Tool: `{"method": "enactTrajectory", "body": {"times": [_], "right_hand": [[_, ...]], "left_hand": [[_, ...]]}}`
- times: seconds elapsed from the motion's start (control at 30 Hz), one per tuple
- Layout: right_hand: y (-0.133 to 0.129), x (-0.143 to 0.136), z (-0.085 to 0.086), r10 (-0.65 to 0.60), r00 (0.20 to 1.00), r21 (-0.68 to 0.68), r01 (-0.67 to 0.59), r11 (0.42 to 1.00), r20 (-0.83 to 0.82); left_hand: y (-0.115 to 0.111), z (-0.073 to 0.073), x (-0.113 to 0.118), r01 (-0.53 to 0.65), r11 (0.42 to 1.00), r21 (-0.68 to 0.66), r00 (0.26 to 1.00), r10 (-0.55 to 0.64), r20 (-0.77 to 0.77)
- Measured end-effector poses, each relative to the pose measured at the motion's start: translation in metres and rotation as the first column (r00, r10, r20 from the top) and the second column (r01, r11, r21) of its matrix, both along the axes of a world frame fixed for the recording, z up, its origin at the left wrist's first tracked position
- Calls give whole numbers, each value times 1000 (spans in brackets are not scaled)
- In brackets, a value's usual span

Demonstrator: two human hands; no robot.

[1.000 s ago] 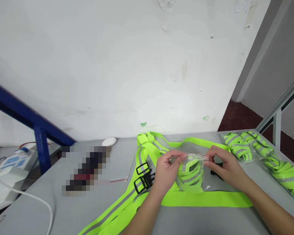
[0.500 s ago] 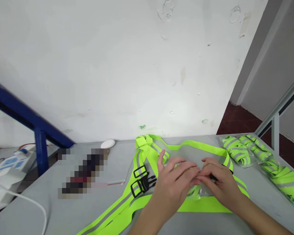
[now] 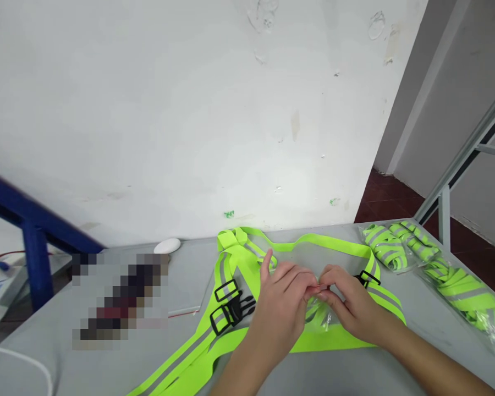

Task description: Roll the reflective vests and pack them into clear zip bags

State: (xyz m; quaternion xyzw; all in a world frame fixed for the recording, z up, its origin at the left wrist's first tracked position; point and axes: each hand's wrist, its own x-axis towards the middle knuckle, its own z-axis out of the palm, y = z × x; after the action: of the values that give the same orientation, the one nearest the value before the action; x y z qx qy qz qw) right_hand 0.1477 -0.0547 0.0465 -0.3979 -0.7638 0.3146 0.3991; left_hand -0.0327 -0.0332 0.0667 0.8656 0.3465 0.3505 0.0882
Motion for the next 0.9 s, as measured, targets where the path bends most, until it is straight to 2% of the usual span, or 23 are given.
{"method": "enactTrajectory", "body": {"times": [0.13,0.33,0.47,0.57,0.63,0.7,0.8,0.9], "right_hand": [[1,1,2,37,998,26,-36,999,-46],[-1,6,5,-23,994,-57,17,998,-105],[2,12,2,-54,982,-126,31,991,-181],[6,17,-2,-108,976,-162,77,984,-191],[9,20,-3,-135,974,-175,103,979,-183],[11,23,-3,-154,972,-173,123,977,-178],[13,26,-3,-163,974,-118,146,982,-155],[13,28,-2,-150,983,-44,146,988,-109]], "left_hand": [[4,2,-5,10,999,-50,1000,-11,-21],[17,4,-17,28,995,-96,999,-31,-31],[26,-1,-23,28,965,-261,999,-17,46],[29,-5,-28,20,895,-445,985,59,163],[30,-7,-29,22,832,-554,969,119,217],[31,-10,-29,64,760,-647,960,131,249],[33,-15,-27,161,654,-739,939,130,319],[36,-21,-26,235,599,-766,902,159,401]]}}
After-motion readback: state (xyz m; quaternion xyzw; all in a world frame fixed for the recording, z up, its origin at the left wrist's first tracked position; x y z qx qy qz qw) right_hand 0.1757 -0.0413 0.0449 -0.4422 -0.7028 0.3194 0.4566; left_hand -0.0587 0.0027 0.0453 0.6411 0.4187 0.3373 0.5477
